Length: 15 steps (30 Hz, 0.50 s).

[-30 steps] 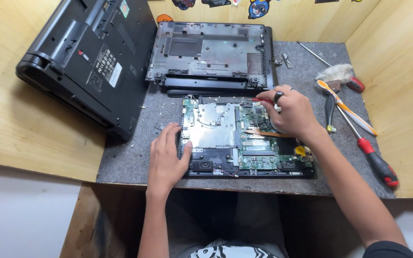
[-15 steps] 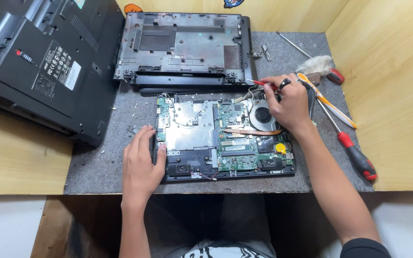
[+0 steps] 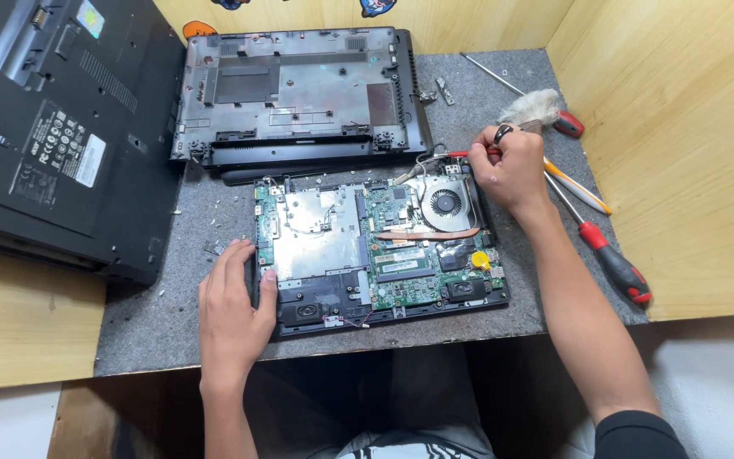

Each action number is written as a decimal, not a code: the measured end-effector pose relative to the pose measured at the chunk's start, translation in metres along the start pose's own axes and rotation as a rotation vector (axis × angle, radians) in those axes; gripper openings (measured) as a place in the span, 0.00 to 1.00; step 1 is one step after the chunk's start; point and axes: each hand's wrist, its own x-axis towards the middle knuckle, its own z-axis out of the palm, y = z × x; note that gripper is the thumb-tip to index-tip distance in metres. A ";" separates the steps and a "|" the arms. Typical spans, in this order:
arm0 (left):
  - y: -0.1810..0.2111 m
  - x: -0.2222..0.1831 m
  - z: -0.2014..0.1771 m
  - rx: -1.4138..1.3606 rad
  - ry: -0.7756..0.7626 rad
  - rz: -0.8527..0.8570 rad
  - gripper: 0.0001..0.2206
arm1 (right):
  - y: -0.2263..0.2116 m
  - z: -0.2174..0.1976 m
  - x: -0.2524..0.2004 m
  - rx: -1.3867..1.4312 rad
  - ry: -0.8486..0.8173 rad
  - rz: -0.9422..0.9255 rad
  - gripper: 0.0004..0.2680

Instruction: Disassembling a laptop to clean internal components with a brush and then reassembling the outer casing.

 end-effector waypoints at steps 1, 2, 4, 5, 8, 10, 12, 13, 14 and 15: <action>0.000 0.000 0.001 -0.003 -0.005 0.004 0.20 | -0.002 -0.004 0.000 -0.004 0.001 0.005 0.07; 0.000 0.000 0.001 0.001 -0.002 0.005 0.20 | -0.004 -0.006 0.001 0.030 -0.010 0.018 0.08; -0.001 0.000 0.001 0.006 0.003 0.006 0.20 | -0.007 -0.009 0.002 0.066 -0.021 0.029 0.09; 0.000 0.001 0.001 0.003 0.003 0.005 0.20 | -0.008 -0.010 0.002 0.070 -0.033 -0.002 0.08; 0.000 0.000 0.001 0.001 -0.001 0.002 0.20 | -0.007 -0.006 -0.001 0.054 -0.072 -0.097 0.07; -0.001 0.000 0.001 0.003 0.000 0.005 0.20 | -0.007 -0.003 -0.001 0.035 -0.092 -0.163 0.06; -0.003 0.000 0.003 0.007 0.008 0.017 0.20 | -0.008 0.000 -0.002 0.026 -0.138 -0.182 0.06; -0.002 0.000 0.003 0.009 0.007 0.017 0.20 | -0.009 0.001 -0.003 0.027 -0.137 -0.181 0.06; -0.002 0.000 0.003 0.010 0.009 0.016 0.20 | -0.009 0.002 -0.003 0.031 -0.142 -0.194 0.05; -0.002 0.000 0.003 0.010 0.011 0.015 0.20 | -0.010 0.003 -0.004 0.035 -0.147 -0.206 0.04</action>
